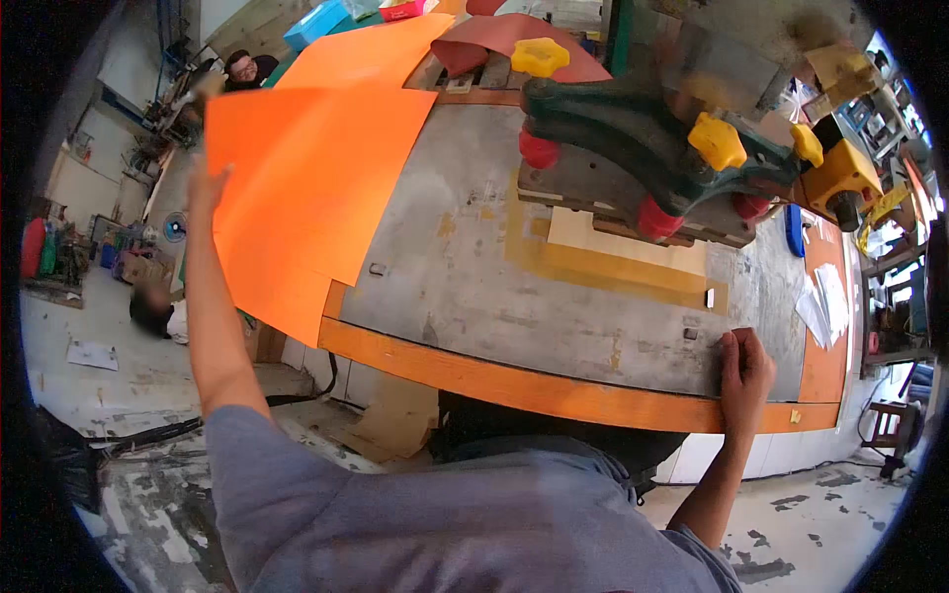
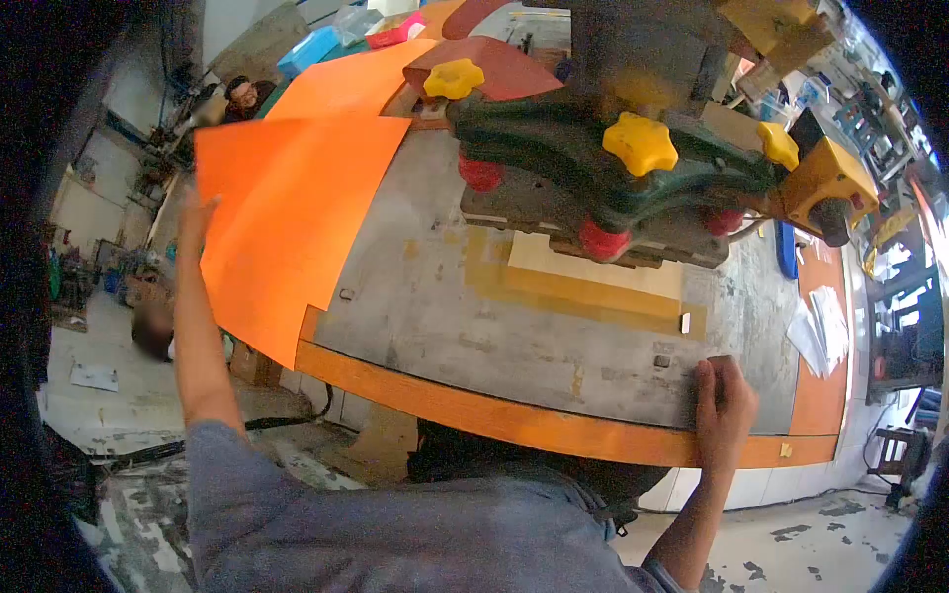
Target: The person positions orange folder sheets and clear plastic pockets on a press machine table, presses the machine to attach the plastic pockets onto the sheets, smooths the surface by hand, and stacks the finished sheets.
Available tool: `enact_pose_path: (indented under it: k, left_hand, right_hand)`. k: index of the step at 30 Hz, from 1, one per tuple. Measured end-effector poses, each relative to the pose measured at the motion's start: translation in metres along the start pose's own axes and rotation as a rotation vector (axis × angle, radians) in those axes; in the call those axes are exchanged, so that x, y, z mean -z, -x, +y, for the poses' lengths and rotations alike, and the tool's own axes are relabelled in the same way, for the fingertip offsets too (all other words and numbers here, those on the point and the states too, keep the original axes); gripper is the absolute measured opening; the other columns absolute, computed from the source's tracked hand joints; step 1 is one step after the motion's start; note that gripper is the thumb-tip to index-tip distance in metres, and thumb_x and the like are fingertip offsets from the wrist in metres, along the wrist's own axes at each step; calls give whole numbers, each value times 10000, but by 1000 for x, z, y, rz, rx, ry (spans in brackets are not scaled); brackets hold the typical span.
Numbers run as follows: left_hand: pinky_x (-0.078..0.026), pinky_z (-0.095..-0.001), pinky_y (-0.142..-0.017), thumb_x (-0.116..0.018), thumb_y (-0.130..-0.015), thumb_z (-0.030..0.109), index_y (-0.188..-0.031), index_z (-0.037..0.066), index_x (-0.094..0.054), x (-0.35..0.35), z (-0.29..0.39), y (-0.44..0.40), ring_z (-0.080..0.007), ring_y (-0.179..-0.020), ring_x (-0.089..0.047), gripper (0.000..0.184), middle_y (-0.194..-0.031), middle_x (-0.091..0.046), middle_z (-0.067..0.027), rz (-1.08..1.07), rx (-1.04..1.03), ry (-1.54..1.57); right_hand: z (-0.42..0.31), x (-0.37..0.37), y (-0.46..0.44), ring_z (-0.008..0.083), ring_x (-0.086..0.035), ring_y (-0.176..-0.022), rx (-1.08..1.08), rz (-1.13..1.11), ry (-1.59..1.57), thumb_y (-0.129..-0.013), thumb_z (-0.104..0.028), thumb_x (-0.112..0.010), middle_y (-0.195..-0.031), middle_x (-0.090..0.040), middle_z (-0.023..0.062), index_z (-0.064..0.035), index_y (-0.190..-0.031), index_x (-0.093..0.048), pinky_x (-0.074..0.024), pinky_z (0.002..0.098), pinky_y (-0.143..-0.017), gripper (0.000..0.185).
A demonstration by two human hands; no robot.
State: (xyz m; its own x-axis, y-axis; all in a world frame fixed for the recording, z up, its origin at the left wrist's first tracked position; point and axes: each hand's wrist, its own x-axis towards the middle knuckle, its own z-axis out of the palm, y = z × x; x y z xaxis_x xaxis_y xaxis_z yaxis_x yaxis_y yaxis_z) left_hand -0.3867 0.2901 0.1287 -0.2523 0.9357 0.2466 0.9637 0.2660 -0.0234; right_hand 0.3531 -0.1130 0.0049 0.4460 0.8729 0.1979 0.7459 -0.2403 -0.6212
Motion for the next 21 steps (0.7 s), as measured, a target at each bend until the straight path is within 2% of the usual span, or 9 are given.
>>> enact_pose_path:
  k: [2, 4, 6, 7, 9, 10, 12, 14, 21]
  left_hand:
    - [-518, -480, -970, -637, -1055, 609, -1440, 42, -560, -14, 22, 23, -379, -1155, -683, 689, -1205, -733, -212, -272, -127, 46]
    - [-524, -491, -1025, -645, -1046, 619, -1521, 28, -532, -25, 41, 57, -404, -1237, -694, 767, -1270, -743, -241, -428, -130, 132]
    - [-509, -451, -1092, -636, -1048, 631, -1565, 25, -504, -42, 48, 91, -387, -1357, -651, 807, -1414, -700, -251, -491, -113, 206]
    - [-432, -466, -1179, -590, -1059, 654, -1631, 63, -435, -70, 43, 102, -371, -1478, -526, 837, -1564, -570, -218, -465, -149, 339]
    - [-355, -481, -1266, -544, -1070, 677, -1697, 100, -366, -106, 43, 108, -355, -1598, -400, 871, -1715, -440, -186, -435, -182, 472]
    - [-242, -543, -1302, -488, -1074, 706, -1730, 130, -290, -117, 47, 108, -337, -1650, -256, 895, -1778, -290, -156, -361, -180, 319]
    - [-129, -606, -1337, -432, -1079, 736, -1762, 159, -215, -130, 48, 104, -319, -1702, -111, 920, -1842, -140, -126, -285, -178, 167]
    - [-75, -720, -1298, -361, -1072, 777, -1763, 166, -207, -137, 48, 96, -316, -1704, -90, 935, -1842, -140, -128, -213, -187, 206]
    - [-98, -710, -1299, -344, -1053, 813, -1763, 167, -210, -164, 62, 33, -327, -1701, -111, 969, -1837, -162, -130, -208, -144, 116]
  right_hand:
    - [-2, -1, -1, 328, -665, -689, 0, 9, 11, -1070, -182, -688, -802, -694, 184, -4, -979, -681, -516, 408, -677, 201]
    - [-6, 1, -1, 348, -664, -690, 13, -1, 11, -1074, -178, -680, -803, -694, 187, -1, -972, -674, -513, 426, -673, 204]
    - [-1, -1, -1, 353, -657, -685, 15, 1, 21, -1075, -177, -678, -798, -686, 189, -1, -968, -669, -506, 432, -667, 206]
    - [1, -2, -1, 358, -650, -680, 17, 7, 25, -1076, -176, -676, -792, -679, 192, -1, -965, -664, -500, 438, -661, 208]
    - [-6, 0, -1, 368, -645, -680, 12, 2, 25, -1077, -174, -673, -788, -672, 197, -2, -962, -658, -496, 445, -658, 208]
    - [-8, 0, -1, 379, -641, -680, 2, 0, 25, -1078, -173, -670, -783, -664, 201, -3, -959, -652, -492, 453, -655, 208]
    - [-5, -2, -1, 388, -637, -682, 20, 6, 28, -1079, -168, -665, -779, -659, 203, -4, -957, -647, -489, 454, -653, 205]
    - [-4, -3, -1, 396, -632, -684, 36, 15, 32, -1080, -162, -659, -776, -653, 204, -4, -956, -641, -487, 454, -650, 202]
    - [-5, -4, -1, 392, -639, -676, 33, 17, 31, -1084, -160, -646, -782, -670, 200, -12, -952, -640, -490, 445, -650, 198]
